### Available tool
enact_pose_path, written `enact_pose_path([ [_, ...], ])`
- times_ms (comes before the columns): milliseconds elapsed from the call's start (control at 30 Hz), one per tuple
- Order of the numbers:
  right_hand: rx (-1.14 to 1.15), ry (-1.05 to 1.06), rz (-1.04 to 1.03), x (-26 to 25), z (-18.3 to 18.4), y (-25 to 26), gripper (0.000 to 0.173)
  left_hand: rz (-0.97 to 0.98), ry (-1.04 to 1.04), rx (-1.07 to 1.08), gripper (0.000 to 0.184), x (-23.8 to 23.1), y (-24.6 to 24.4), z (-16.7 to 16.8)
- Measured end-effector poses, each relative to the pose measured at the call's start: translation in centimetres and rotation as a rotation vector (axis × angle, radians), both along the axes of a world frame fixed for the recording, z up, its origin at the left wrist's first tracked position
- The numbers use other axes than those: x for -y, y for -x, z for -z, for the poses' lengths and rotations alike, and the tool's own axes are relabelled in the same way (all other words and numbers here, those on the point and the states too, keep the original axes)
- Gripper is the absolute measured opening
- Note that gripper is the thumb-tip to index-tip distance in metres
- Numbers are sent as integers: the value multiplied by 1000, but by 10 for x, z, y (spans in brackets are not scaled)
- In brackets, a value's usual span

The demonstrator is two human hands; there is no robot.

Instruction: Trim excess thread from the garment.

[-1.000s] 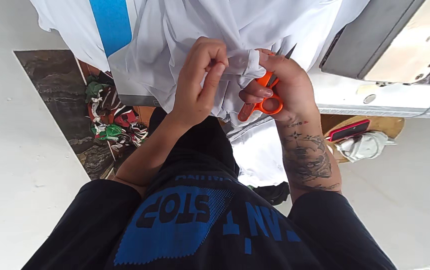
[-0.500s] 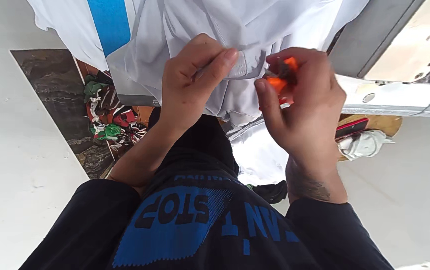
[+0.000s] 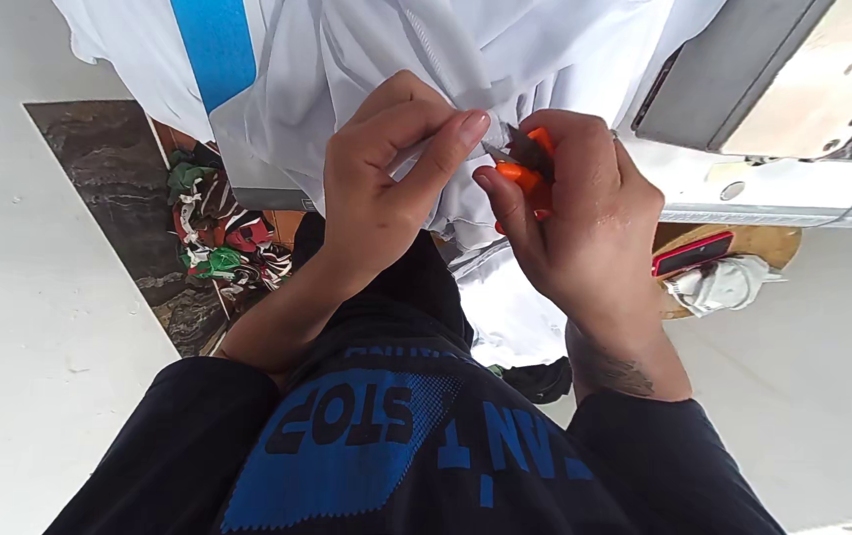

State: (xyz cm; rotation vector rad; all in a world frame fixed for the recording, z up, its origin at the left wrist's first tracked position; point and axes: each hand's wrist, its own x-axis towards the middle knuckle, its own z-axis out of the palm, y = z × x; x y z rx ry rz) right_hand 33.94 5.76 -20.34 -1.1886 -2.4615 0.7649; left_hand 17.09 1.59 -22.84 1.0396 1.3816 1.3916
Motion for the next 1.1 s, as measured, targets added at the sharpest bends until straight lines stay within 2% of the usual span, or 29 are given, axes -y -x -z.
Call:
enact_pose_path([
  [167, -396, 108, 94, -5, 0, -16, 35, -13, 27, 56, 19, -1, 1, 3],
  [200, -410, 114, 91, -4, 1, -19, 37, -28, 25, 75, 20, -1, 1, 4],
  [367, -123, -4, 14, 13, 20, -10, 38, -45, 34, 124, 21, -3, 0, 2],
  [600, -125, -84, 42, 10, 26, 1, 34, -30, 53, 117, 21, -1, -2, 2],
  [767, -155, -29, 31, 10, 28, 1, 32, 6, 86, 71, 21, 4, 0, 0],
  [867, -89, 105, 189, 17, 26, -29, 34, 74, 148, -42, 19, 11, 12, -3],
  [933, 90, 243, 352, 21, 40, -68, 46, 197, 200, -257, 16, 16, 29, -4],
  [1000, 288, 344, 473, 24, 67, -105, 53, 345, 217, -545, 23, 21, 45, -6],
  [1067, 340, 237, 434, 28, 104, -135, 45, 344, 190, -788, 23, 27, 58, -10],
  [1100, 294, 131, 383, 28, 125, -148, 39, 252, 142, -858, 23, 31, 65, -13],
])
